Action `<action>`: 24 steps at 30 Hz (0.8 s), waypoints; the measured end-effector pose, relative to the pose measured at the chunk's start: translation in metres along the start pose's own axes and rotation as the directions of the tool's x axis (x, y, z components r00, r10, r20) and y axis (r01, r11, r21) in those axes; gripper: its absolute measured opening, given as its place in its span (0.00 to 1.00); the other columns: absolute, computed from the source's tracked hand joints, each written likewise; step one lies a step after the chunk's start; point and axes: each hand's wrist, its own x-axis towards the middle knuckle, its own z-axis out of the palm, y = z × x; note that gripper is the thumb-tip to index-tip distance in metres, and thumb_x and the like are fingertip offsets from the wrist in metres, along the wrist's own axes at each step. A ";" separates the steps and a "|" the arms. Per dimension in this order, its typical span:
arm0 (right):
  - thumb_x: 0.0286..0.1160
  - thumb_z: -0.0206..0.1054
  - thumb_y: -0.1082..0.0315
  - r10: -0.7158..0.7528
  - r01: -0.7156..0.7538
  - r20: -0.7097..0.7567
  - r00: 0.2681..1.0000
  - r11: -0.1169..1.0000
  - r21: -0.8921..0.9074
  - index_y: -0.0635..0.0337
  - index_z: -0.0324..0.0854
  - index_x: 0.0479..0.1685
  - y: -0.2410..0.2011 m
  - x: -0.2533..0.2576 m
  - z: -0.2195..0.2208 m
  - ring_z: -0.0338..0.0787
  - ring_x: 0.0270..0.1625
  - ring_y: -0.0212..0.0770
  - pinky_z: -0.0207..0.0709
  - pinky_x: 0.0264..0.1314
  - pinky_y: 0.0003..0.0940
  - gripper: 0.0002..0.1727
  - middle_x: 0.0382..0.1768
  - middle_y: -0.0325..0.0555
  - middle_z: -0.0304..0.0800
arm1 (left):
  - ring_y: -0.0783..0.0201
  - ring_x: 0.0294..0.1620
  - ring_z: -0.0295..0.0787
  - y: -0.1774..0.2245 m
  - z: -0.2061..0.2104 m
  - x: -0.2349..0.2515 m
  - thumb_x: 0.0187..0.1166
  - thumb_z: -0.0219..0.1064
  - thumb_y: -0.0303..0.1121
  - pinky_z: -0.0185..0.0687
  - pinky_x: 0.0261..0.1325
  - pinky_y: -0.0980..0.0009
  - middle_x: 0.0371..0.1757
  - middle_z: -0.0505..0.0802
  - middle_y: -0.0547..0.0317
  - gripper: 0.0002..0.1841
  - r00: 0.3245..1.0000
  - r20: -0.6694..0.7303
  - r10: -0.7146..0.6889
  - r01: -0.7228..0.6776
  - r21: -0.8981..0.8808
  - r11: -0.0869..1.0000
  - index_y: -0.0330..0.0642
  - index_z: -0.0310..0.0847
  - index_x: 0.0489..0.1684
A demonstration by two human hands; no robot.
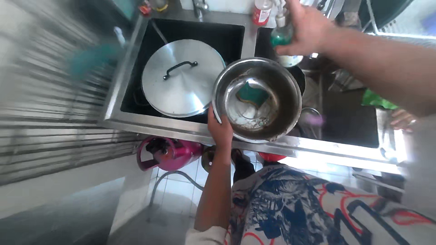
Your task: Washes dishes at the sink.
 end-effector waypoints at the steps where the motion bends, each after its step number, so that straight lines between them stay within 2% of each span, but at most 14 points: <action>1: 0.57 0.82 0.57 0.032 -0.031 -0.045 0.998 0.999 0.005 0.49 0.38 0.97 0.002 0.017 0.001 0.86 0.64 0.72 0.77 0.64 0.74 0.65 0.70 0.67 0.81 | 0.58 0.67 0.89 0.000 0.001 0.001 0.82 0.60 0.23 0.84 0.70 0.57 0.70 0.88 0.44 0.30 1.000 -0.007 0.002 -0.003 -0.012 1.000 0.41 0.67 0.87; 3: 0.57 0.81 0.55 0.104 -0.098 -0.159 0.982 0.994 0.042 0.53 0.42 0.96 0.013 0.052 0.010 0.85 0.69 0.66 0.77 0.71 0.67 0.63 0.73 0.64 0.79 | 0.57 0.67 0.88 0.000 0.000 0.000 0.81 0.60 0.23 0.83 0.70 0.59 0.70 0.88 0.42 0.30 1.000 -0.008 0.003 -0.003 -0.011 1.000 0.39 0.67 0.86; 5: 0.58 0.83 0.54 0.158 -0.140 -0.222 0.962 0.985 0.099 0.57 0.38 0.97 0.026 0.084 0.027 0.84 0.73 0.63 0.76 0.77 0.60 0.66 0.76 0.64 0.78 | 0.58 0.68 0.87 0.001 0.001 0.000 0.81 0.59 0.23 0.81 0.72 0.61 0.70 0.88 0.40 0.29 1.000 -0.010 0.009 -0.009 -0.009 1.000 0.36 0.67 0.86; 8: 0.53 0.88 0.59 0.175 -0.124 -0.275 0.945 0.973 0.193 0.52 0.32 0.98 0.043 0.110 0.074 0.88 0.67 0.65 0.81 0.71 0.62 0.72 0.74 0.64 0.80 | 0.61 0.72 0.85 0.001 0.002 0.000 0.82 0.59 0.22 0.78 0.76 0.65 0.73 0.86 0.39 0.29 1.000 -0.018 0.017 -0.017 -0.021 1.000 0.32 0.66 0.85; 10: 0.51 0.90 0.61 0.200 -0.136 -0.275 0.940 0.962 0.235 0.50 0.34 0.98 0.051 0.116 0.106 0.87 0.68 0.67 0.80 0.71 0.64 0.73 0.75 0.65 0.79 | 0.61 0.71 0.86 0.000 0.003 0.001 0.81 0.60 0.20 0.79 0.75 0.67 0.73 0.86 0.38 0.29 0.999 -0.033 0.019 -0.020 -0.050 0.999 0.29 0.66 0.84; 13: 0.52 0.91 0.59 0.219 -0.163 -0.224 0.950 0.956 0.244 0.51 0.37 0.98 0.061 0.110 0.136 0.86 0.70 0.67 0.80 0.72 0.63 0.72 0.81 0.67 0.72 | 0.59 0.73 0.85 0.001 0.003 -0.002 0.80 0.60 0.20 0.79 0.76 0.66 0.75 0.84 0.37 0.29 0.999 -0.032 0.006 -0.007 -0.040 0.999 0.28 0.66 0.84; 16: 0.52 0.91 0.54 0.150 -0.091 -0.227 0.962 0.964 0.251 0.54 0.36 0.98 0.070 0.106 0.140 0.86 0.70 0.65 0.81 0.71 0.59 0.73 0.84 0.69 0.66 | 0.58 0.74 0.84 0.003 0.003 -0.002 0.79 0.60 0.20 0.77 0.77 0.65 0.76 0.83 0.35 0.30 1.000 -0.020 -0.017 0.016 -0.037 0.999 0.28 0.65 0.85; 18: 0.52 0.90 0.51 0.079 -0.028 -0.201 0.976 0.970 0.243 0.56 0.34 0.98 0.074 0.105 0.131 0.83 0.74 0.64 0.79 0.76 0.56 0.74 0.88 0.68 0.61 | 0.58 0.72 0.85 0.003 0.002 -0.002 0.79 0.59 0.21 0.78 0.75 0.64 0.74 0.85 0.35 0.30 1.000 -0.018 -0.008 0.008 -0.022 1.000 0.28 0.65 0.85; 20: 0.54 0.89 0.54 0.052 -0.020 -0.142 0.988 0.976 0.216 0.54 0.34 0.98 0.074 0.098 0.122 0.82 0.74 0.65 0.79 0.75 0.57 0.72 0.86 0.69 0.61 | 0.58 0.70 0.87 0.001 0.002 -0.001 0.79 0.59 0.21 0.80 0.73 0.64 0.72 0.86 0.36 0.30 1.000 -0.023 -0.003 0.003 -0.021 1.000 0.29 0.66 0.84; 24: 0.56 0.88 0.64 0.152 -0.142 -0.046 0.987 0.976 0.165 0.46 0.33 0.98 0.071 0.094 0.111 0.83 0.71 0.71 0.80 0.70 0.65 0.70 0.81 0.71 0.67 | 0.59 0.67 0.89 0.000 0.003 -0.001 0.79 0.59 0.21 0.82 0.71 0.64 0.68 0.88 0.37 0.29 1.000 -0.022 -0.018 0.017 -0.054 0.998 0.30 0.66 0.84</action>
